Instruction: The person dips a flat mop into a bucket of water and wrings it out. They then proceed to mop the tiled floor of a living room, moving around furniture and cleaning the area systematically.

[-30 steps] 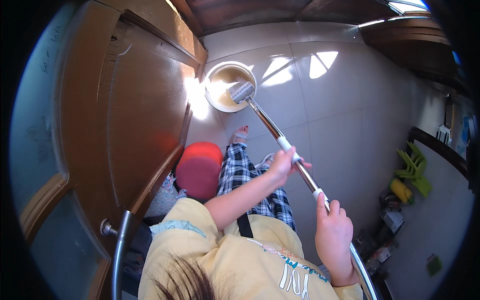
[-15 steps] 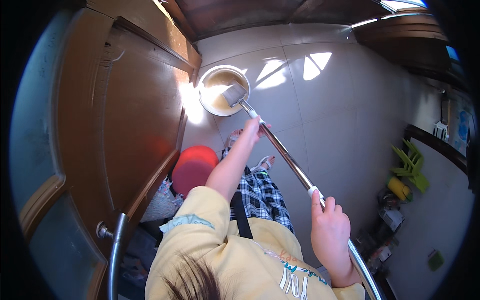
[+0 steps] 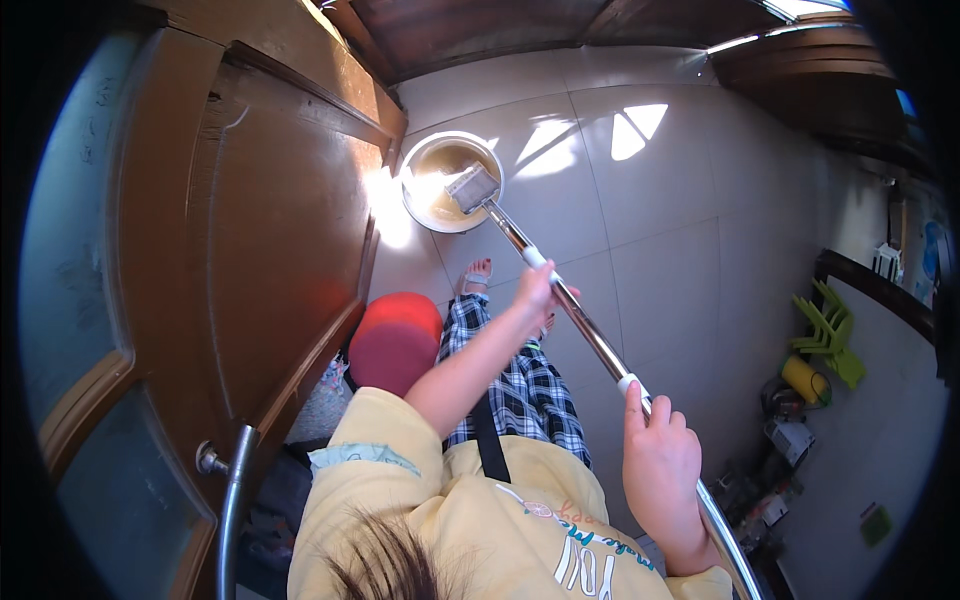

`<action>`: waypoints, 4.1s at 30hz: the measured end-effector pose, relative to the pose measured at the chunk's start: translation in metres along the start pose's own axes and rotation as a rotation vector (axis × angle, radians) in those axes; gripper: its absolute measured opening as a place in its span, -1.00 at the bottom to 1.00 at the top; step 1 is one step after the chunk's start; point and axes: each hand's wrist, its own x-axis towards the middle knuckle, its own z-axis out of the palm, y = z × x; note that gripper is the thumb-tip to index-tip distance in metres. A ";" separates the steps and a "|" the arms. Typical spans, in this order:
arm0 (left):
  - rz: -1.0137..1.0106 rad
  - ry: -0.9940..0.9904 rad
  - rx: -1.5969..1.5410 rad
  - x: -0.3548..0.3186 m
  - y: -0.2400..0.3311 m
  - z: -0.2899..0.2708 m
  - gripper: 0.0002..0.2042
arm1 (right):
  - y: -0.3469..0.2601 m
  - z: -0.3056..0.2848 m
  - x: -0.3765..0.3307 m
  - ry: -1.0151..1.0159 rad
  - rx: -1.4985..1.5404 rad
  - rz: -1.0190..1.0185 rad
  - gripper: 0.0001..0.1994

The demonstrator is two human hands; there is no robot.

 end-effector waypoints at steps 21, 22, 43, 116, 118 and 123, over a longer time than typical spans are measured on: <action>-0.093 0.010 0.077 0.003 0.001 0.000 -0.71 | -0.005 -0.004 0.004 -0.021 -0.039 -0.011 -0.64; -0.048 0.097 0.046 0.021 0.011 -0.003 -0.71 | -0.006 -0.003 0.003 -0.030 -0.041 -0.002 -0.64; -0.177 -0.306 -0.196 -0.070 -0.018 0.027 -0.81 | 0.020 -0.005 0.003 -0.046 0.092 -0.036 -0.60; -0.070 -0.186 -0.286 -0.098 -0.042 0.041 -0.81 | 0.009 -0.004 0.000 -0.114 0.098 -0.028 -0.57; -0.017 -0.196 -0.168 -0.091 -0.042 0.035 -0.81 | 0.008 -0.001 -0.001 -0.105 0.099 -0.020 -0.58; 0.003 0.033 -0.059 -0.010 -0.039 0.008 -0.78 | 0.006 0.003 -0.001 -0.194 0.137 0.047 -0.50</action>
